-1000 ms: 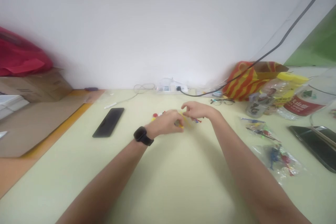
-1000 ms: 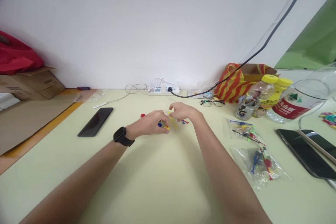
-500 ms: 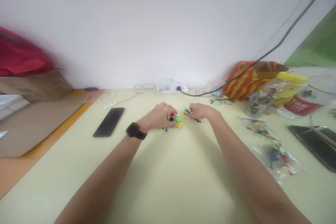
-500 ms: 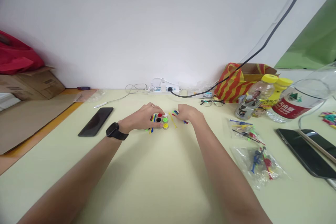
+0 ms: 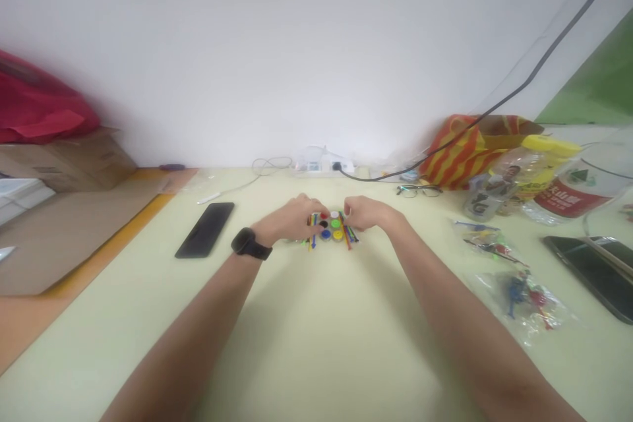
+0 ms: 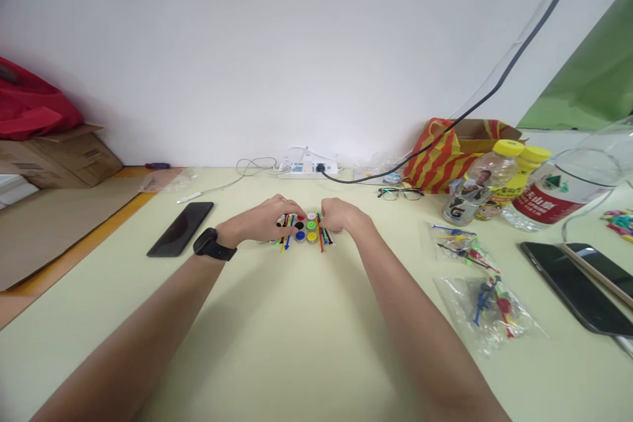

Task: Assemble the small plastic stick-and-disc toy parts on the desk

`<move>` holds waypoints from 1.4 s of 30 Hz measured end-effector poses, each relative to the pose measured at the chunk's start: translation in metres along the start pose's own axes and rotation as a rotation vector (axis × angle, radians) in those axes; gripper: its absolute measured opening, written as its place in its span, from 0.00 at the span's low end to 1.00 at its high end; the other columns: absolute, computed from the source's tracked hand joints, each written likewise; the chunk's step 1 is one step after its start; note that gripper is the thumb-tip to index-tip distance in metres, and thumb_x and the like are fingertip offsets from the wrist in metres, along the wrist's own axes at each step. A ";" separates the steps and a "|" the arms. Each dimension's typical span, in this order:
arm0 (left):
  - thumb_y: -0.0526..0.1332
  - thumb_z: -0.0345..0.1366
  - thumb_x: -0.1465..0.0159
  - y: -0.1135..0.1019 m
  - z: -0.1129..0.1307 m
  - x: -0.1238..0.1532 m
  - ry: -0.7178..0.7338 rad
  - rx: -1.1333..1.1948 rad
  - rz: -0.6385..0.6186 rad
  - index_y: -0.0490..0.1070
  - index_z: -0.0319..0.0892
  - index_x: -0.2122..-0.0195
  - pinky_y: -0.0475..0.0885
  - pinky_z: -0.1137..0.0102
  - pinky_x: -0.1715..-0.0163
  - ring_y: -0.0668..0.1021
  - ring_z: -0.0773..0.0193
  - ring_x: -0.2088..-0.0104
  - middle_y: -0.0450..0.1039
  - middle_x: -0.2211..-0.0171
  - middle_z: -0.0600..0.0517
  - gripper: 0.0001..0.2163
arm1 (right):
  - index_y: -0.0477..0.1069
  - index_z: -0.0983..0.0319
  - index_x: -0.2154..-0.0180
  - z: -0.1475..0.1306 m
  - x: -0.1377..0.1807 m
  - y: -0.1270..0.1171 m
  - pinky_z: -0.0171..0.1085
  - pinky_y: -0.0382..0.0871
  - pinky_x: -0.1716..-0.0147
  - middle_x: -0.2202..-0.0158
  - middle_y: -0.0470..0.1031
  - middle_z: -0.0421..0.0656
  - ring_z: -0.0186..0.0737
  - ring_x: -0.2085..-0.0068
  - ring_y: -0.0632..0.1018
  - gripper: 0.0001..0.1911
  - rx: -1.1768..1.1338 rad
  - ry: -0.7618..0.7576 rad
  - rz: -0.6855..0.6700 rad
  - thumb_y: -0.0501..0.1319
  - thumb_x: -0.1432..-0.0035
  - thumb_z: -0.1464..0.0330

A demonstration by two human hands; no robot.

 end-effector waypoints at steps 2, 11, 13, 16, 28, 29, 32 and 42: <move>0.61 0.39 0.34 0.000 -0.001 0.000 -0.003 0.013 -0.002 0.79 0.48 0.48 0.70 0.62 0.50 0.75 0.50 0.50 0.80 0.51 0.47 0.15 | 0.76 0.65 0.52 -0.001 -0.002 -0.002 0.34 0.67 0.73 0.64 0.84 0.50 0.45 0.63 0.83 0.17 0.005 -0.016 0.018 0.65 0.45 0.73; 0.62 0.36 0.34 -0.001 -0.006 -0.001 -0.009 0.012 0.039 0.80 0.48 0.49 0.71 0.63 0.53 0.76 0.52 0.52 0.81 0.54 0.48 0.13 | 0.73 0.64 0.51 -0.013 0.000 0.007 0.31 0.69 0.73 0.65 0.84 0.46 0.40 0.66 0.83 0.18 -0.084 -0.067 -0.049 0.64 0.44 0.78; 0.62 0.38 0.34 -0.002 -0.009 0.000 -0.017 0.027 0.052 0.80 0.48 0.49 0.71 0.63 0.53 0.76 0.52 0.52 0.80 0.55 0.48 0.13 | 0.73 0.63 0.51 -0.013 0.000 0.007 0.30 0.69 0.73 0.64 0.84 0.46 0.40 0.66 0.83 0.18 -0.092 -0.066 -0.043 0.64 0.44 0.78; 0.63 0.41 0.33 -0.003 -0.014 0.001 -0.012 0.046 0.059 0.80 0.48 0.50 0.71 0.63 0.53 0.76 0.52 0.52 0.80 0.56 0.48 0.13 | 0.72 0.63 0.51 -0.015 -0.001 0.007 0.30 0.69 0.73 0.63 0.83 0.46 0.39 0.66 0.83 0.18 -0.101 -0.068 -0.031 0.63 0.44 0.78; 0.59 0.39 0.32 -0.008 -0.012 0.001 -0.036 0.038 0.068 0.81 0.47 0.49 0.72 0.64 0.55 0.78 0.52 0.54 0.81 0.58 0.47 0.14 | 0.69 0.62 0.53 -0.030 0.006 0.008 0.30 0.66 0.72 0.63 0.82 0.44 0.38 0.65 0.81 0.15 -0.106 -0.125 0.005 0.63 0.41 0.77; 0.59 0.38 0.32 -0.009 -0.010 0.001 -0.033 0.041 0.064 0.81 0.47 0.50 0.72 0.64 0.56 0.79 0.52 0.54 0.81 0.59 0.47 0.14 | 0.68 0.61 0.53 -0.031 0.006 0.008 0.30 0.65 0.73 0.62 0.82 0.44 0.38 0.65 0.81 0.15 -0.105 -0.130 0.005 0.63 0.41 0.77; 0.59 0.37 0.33 -0.009 -0.009 0.001 -0.029 0.043 0.077 0.81 0.46 0.51 0.72 0.63 0.54 0.78 0.52 0.53 0.82 0.58 0.48 0.14 | 0.68 0.61 0.53 -0.032 0.007 0.008 0.30 0.65 0.73 0.62 0.81 0.44 0.37 0.66 0.81 0.14 -0.099 -0.142 0.005 0.64 0.40 0.76; 0.65 0.50 0.36 -0.013 -0.032 0.011 -0.093 0.022 -0.015 0.75 0.49 0.42 0.71 0.64 0.48 0.75 0.49 0.44 0.79 0.47 0.48 0.23 | 0.71 0.61 0.53 -0.021 0.000 -0.006 0.31 0.66 0.67 0.50 0.79 0.49 0.41 0.55 0.79 0.10 -0.053 -0.167 0.149 0.63 0.35 0.67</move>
Point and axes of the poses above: each hand's wrist, its own x-axis away from the middle knuckle, its own y-axis out of the palm, z = x × y, the point moved 8 cm from there along -x, towards the middle knuckle
